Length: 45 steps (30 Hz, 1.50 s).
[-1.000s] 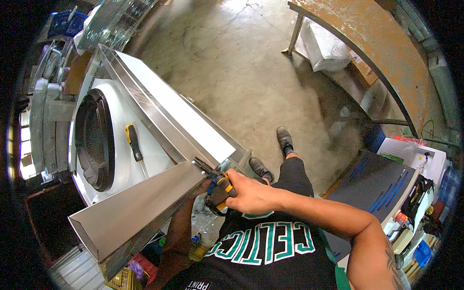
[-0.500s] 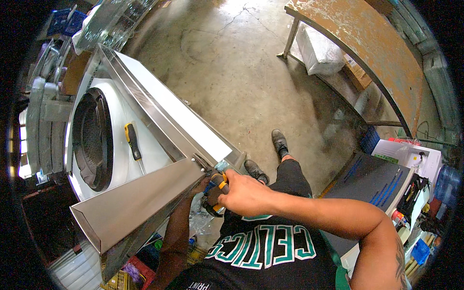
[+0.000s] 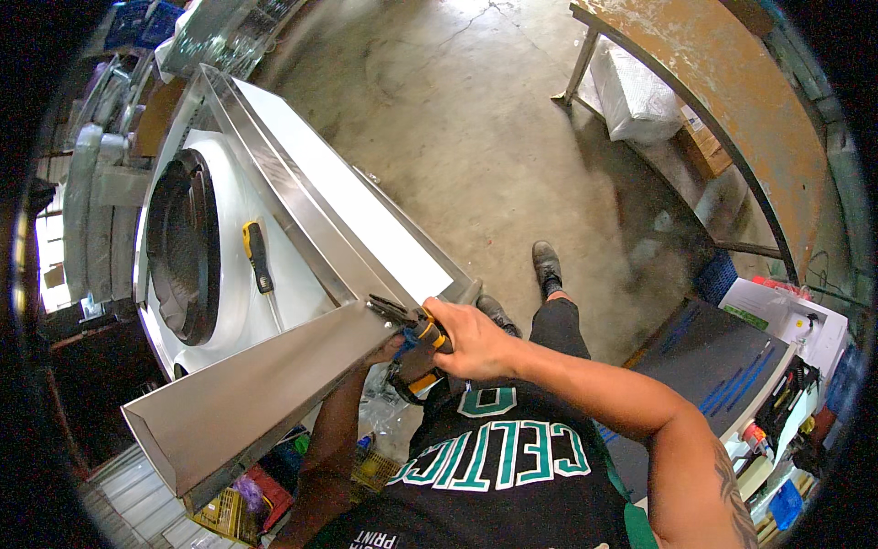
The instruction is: The person assembles a stainless steel kitchen cabinet by hammering a metal panel into place, then using a screwdriver to fasten screws along the edges. The person repeatedly adjusts the panel and tightens screws to secure the structure.
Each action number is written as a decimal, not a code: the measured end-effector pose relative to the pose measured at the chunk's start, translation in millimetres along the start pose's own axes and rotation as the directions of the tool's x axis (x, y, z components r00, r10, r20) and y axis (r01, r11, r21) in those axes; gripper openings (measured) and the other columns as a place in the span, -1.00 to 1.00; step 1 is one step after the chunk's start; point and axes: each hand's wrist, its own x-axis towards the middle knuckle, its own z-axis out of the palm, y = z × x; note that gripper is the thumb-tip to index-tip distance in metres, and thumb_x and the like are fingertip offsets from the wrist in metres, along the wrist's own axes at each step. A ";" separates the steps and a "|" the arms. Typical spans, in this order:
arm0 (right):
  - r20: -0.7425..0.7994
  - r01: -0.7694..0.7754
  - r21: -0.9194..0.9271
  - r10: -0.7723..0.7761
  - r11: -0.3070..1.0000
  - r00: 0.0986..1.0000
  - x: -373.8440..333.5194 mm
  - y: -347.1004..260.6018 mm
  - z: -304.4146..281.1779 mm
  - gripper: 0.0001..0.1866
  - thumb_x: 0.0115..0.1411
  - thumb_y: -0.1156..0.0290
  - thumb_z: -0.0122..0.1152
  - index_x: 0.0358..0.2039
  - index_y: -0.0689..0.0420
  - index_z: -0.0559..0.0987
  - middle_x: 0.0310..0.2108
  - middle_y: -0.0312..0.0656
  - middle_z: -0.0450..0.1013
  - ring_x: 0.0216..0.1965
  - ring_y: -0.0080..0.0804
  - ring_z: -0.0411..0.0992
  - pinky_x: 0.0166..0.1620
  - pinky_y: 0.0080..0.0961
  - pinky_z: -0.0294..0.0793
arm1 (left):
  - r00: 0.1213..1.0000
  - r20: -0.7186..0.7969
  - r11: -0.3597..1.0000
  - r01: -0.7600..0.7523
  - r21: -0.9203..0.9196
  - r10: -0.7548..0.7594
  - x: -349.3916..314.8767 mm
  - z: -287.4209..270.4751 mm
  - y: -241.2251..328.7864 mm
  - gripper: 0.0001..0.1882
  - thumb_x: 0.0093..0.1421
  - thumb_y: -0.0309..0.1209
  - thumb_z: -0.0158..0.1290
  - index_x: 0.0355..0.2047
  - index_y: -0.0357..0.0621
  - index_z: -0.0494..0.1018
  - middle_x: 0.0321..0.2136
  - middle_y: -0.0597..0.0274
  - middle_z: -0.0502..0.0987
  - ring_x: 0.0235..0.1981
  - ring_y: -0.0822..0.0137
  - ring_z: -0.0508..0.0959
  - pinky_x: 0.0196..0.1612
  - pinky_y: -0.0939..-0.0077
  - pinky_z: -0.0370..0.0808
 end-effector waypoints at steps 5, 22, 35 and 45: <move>-0.006 0.059 -0.055 -0.059 0.997 0.998 2.4 4.6 -1.2 -0.49 -0.07 0.51 0.20 -0.04 0.22 0.37 -0.21 0.13 0.45 -0.14 0.17 0.45 -0.04 -0.14 0.44 | 1.000 -0.022 1.000 0.004 0.006 -0.004 3.6 1.9 -0.1 -0.65 0.39 -0.17 -0.02 0.00 -0.13 0.50 -0.01 -0.01 0.54 0.05 0.06 0.51 0.13 0.08 0.41; 0.169 -0.393 0.370 0.355 0.842 0.919 -24.8 -40.9 3.3 -0.71 0.02 0.48 0.21 -0.23 0.14 0.38 -0.36 -0.28 0.30 -0.32 -0.48 0.30 -0.22 -0.49 0.36 | 0.998 -0.053 1.000 0.025 0.004 -0.024 9.4 8.9 -6.4 -0.66 0.39 -0.19 -0.03 -0.01 -0.14 0.50 -0.02 -0.03 0.54 0.04 0.05 0.51 0.12 0.08 0.41; -0.068 -0.265 0.393 0.315 0.880 0.947 -38.5 -61.0 -28.7 -0.51 0.15 0.48 0.19 0.09 0.14 0.29 -0.16 -0.10 0.39 -0.09 -0.28 0.43 0.03 -0.27 0.44 | 0.991 -0.055 0.992 0.124 0.011 -0.123 -9.4 2.1 -2.1 -0.67 0.40 -0.20 -0.03 -0.01 -0.15 0.50 -0.02 -0.04 0.54 0.04 0.05 0.51 0.12 0.08 0.41; -0.121 0.036 -0.219 -0.064 0.975 0.991 -28.4 17.8 -43.7 -0.44 0.07 0.54 0.26 0.09 0.15 0.29 -0.13 0.04 0.34 0.00 0.12 0.36 0.09 -0.12 0.35 | 0.868 -0.072 0.869 0.494 0.012 -0.492 -56.7 2.8 18.6 -0.68 0.40 -0.21 -0.04 -0.01 -0.16 0.50 -0.02 -0.04 0.54 0.04 0.05 0.51 0.11 0.08 0.42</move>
